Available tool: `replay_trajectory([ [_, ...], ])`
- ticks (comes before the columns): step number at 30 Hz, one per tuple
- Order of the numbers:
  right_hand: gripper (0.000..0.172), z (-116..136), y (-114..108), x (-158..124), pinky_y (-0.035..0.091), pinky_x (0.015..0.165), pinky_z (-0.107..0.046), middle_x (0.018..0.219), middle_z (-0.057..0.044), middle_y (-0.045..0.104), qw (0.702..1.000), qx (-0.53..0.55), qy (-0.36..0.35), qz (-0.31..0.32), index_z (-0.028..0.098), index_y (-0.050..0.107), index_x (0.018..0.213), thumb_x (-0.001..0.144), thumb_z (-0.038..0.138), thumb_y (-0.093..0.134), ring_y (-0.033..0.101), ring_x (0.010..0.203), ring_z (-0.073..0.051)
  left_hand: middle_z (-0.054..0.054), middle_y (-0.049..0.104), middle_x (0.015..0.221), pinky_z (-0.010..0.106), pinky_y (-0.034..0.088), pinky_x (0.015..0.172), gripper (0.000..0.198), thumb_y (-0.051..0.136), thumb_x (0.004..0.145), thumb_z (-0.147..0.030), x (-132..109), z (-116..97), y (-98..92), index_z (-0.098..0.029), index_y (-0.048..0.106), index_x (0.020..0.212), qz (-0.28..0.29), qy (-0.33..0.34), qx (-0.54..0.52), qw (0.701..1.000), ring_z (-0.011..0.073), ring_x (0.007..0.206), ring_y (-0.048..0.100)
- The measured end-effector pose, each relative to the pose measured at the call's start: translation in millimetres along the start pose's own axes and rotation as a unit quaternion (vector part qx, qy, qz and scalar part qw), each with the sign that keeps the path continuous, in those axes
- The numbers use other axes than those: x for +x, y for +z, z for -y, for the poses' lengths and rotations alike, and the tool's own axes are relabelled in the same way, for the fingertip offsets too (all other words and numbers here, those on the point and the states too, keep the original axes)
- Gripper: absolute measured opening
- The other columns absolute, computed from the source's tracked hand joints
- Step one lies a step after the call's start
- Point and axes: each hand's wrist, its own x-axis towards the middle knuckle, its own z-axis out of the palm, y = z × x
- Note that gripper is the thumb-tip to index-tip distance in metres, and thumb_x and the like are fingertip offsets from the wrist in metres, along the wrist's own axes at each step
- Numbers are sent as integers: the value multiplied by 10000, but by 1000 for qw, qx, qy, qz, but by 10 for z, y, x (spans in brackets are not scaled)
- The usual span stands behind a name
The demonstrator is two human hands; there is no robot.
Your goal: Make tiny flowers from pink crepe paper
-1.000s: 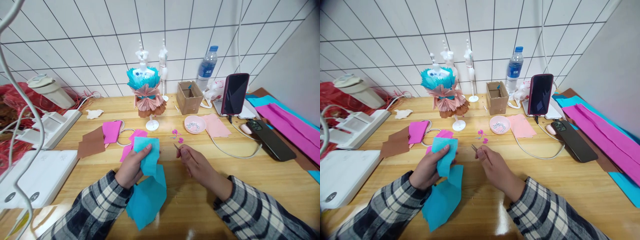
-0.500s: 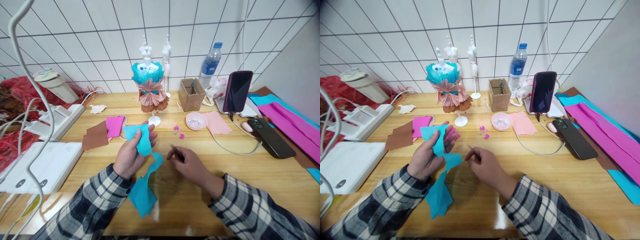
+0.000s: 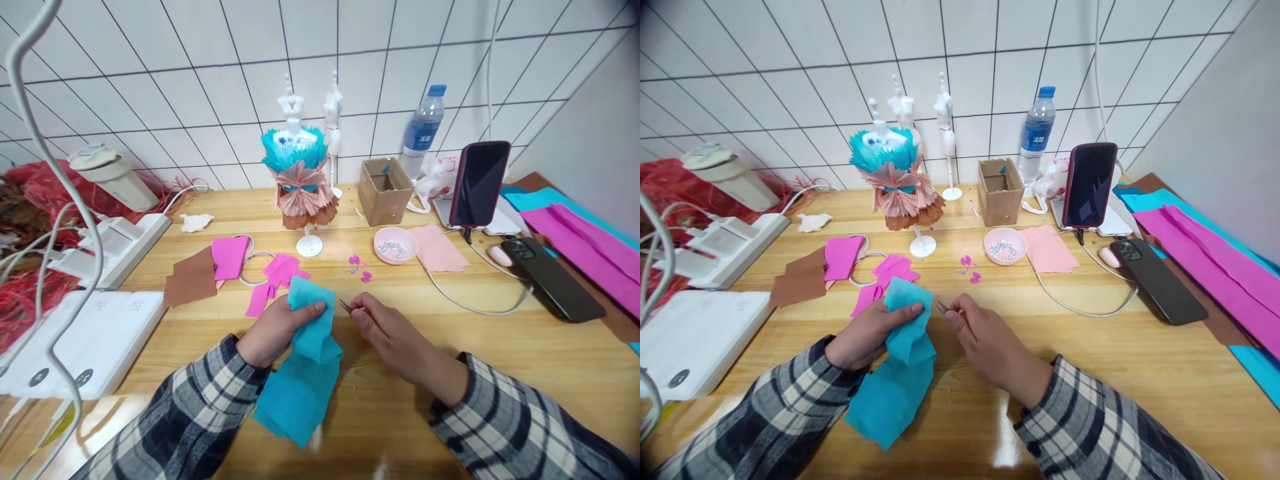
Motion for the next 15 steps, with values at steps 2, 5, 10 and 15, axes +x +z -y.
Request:
replay_trajectory([
  [2,305,-5,2,-2,323,587,-265,658,38,467,1000,2,-5,4,218,440,903,983,457,268,453,610,-133,6,672,637,242,477,571,305,688,763,-434,-4,-2,-2,-138,629,717,-5,2,34,999,136,587,602],
  [5,341,-26,-48,5,321,590,-265,664,32,474,1000,5,-10,-21,216,469,922,986,467,248,454,618,-134,-29,599,560,212,432,505,351,696,743,-462,-15,-4,0,-142,582,657,12,-2,51,999,103,522,539],
  [10,329,-36,-103,14,322,600,-266,690,30,494,1000,12,-8,-18,218,476,897,978,473,286,463,640,-136,-35,577,566,210,428,497,331,717,727,-441,-18,-11,-1,-142,583,677,22,-20,53,998,100,526,530],
  [15,299,23,-29,-6,304,575,-262,639,49,463,1000,19,15,4,222,445,881,976,465,299,454,597,-130,-42,540,547,201,398,476,346,686,754,-451,-9,29,-7,-144,560,657,11,-1,54,998,83,497,483],
])
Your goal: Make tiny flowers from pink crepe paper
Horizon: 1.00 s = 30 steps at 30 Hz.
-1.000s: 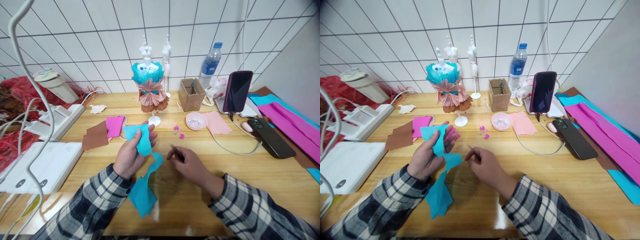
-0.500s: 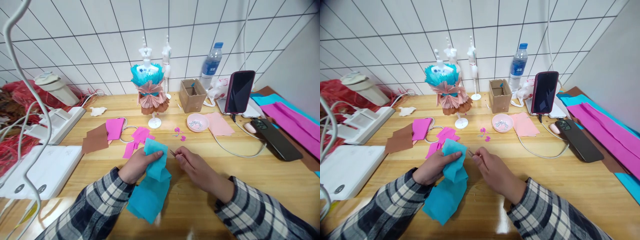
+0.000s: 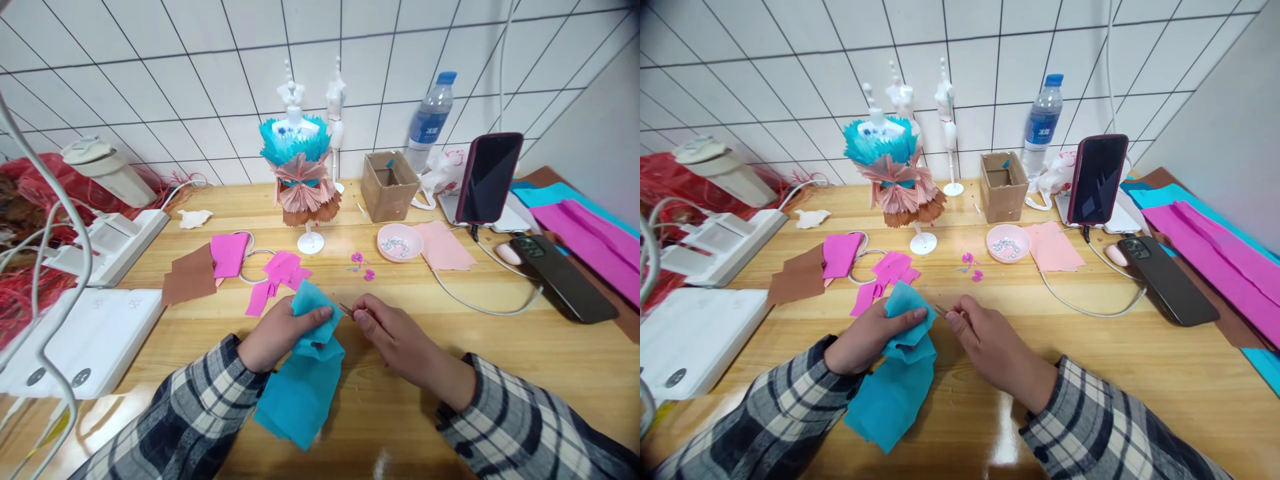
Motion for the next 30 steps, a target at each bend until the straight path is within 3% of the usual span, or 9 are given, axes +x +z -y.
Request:
replay_trajectory([
  [7,308,6,46,-14,311,586,-269,657,48,460,1000,-2,0,6,224,432,882,978,475,281,448,613,-132,-46,524,555,202,400,505,329,709,745,-402,21,29,18,-140,541,638,-16,58,-13,998,77,514,472],
  [30,320,24,128,-21,326,614,-275,729,22,534,1000,-16,-3,-20,219,444,905,977,481,277,500,675,-143,-30,567,579,195,417,493,301,721,735,-398,20,23,66,-137,585,668,-22,38,-22,999,88,530,503],
])
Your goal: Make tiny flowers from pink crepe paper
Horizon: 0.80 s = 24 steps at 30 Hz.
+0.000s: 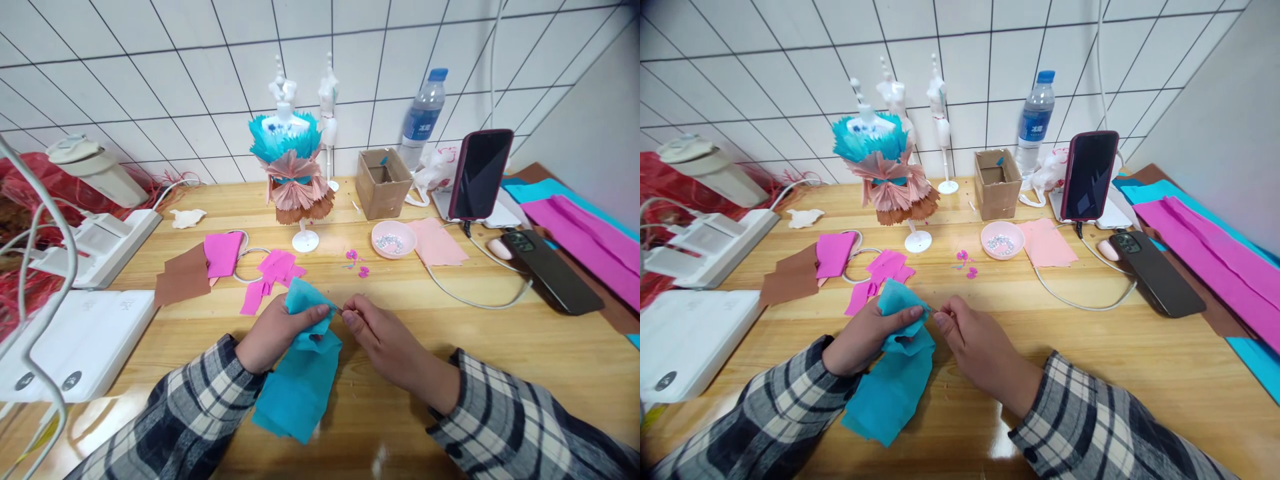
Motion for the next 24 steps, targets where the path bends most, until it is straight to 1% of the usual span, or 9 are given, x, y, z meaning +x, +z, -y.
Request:
replay_trajectory([
  [6,324,-9,9,0,337,612,-272,727,17,544,1000,-8,-3,-7,216,454,907,979,475,273,501,674,-145,-43,530,553,186,391,478,327,719,735,-402,-10,-35,4,-138,555,636,3,-3,11,1000,76,512,475],
  [16,330,-22,19,10,327,614,-273,720,18,531,1000,-8,-2,-12,221,446,898,977,485,263,493,667,-149,-50,519,544,200,377,483,334,721,722,-406,-34,-76,30,-148,539,611,-2,-2,20,1000,79,503,455],
  [24,320,-25,12,13,311,584,-262,693,27,512,1000,-10,-1,-14,218,438,861,979,468,277,474,634,-139,-39,540,572,211,402,509,340,692,749,-440,-13,-29,-9,-149,546,648,-4,-8,36,999,92,529,485],
])
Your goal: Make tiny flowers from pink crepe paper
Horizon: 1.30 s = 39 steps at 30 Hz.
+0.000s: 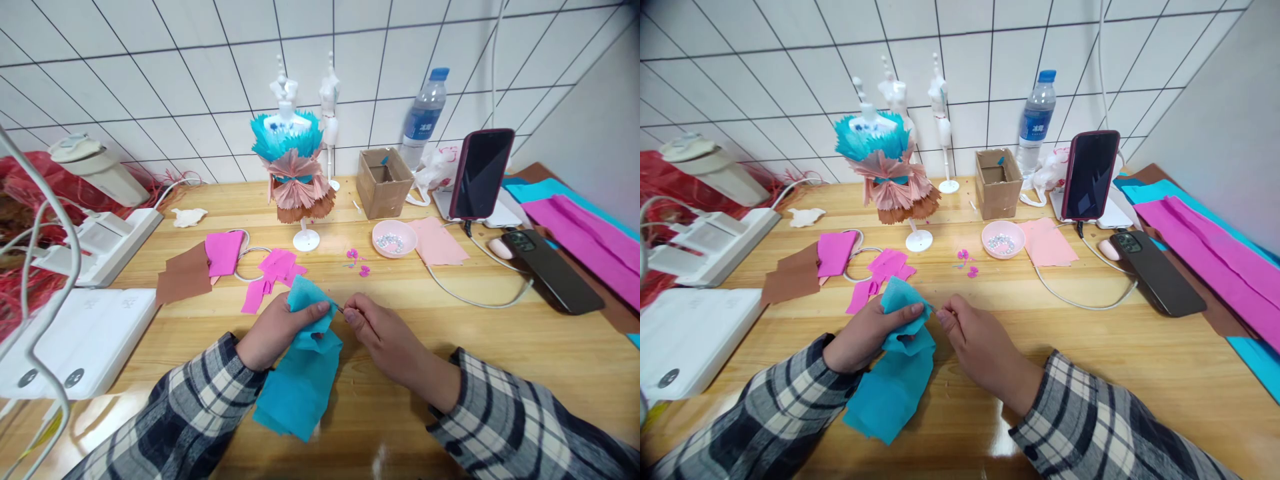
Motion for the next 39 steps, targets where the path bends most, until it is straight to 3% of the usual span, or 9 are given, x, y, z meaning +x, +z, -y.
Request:
replay_trajectory([
  [19,313,8,4,-11,335,616,-274,743,15,552,1000,-12,1,2,223,456,923,976,476,278,506,676,-152,-52,505,534,213,388,498,346,718,709,-432,-6,-17,36,-151,537,617,-27,4,5,1000,85,500,451],
  [28,320,14,16,-5,340,613,-270,748,9,562,1000,-9,-3,-7,218,460,916,976,475,281,512,680,-152,-25,537,573,212,411,498,338,713,705,-444,-16,-27,62,-145,566,653,-21,-8,2,1000,104,541,490],
  [39,323,3,19,7,331,616,-270,722,14,539,1000,-13,-2,-10,218,444,873,981,465,267,496,664,-149,-55,470,537,201,376,484,367,716,704,-446,-14,-47,63,-154,512,613,-18,-6,5,1000,79,510,430],
])
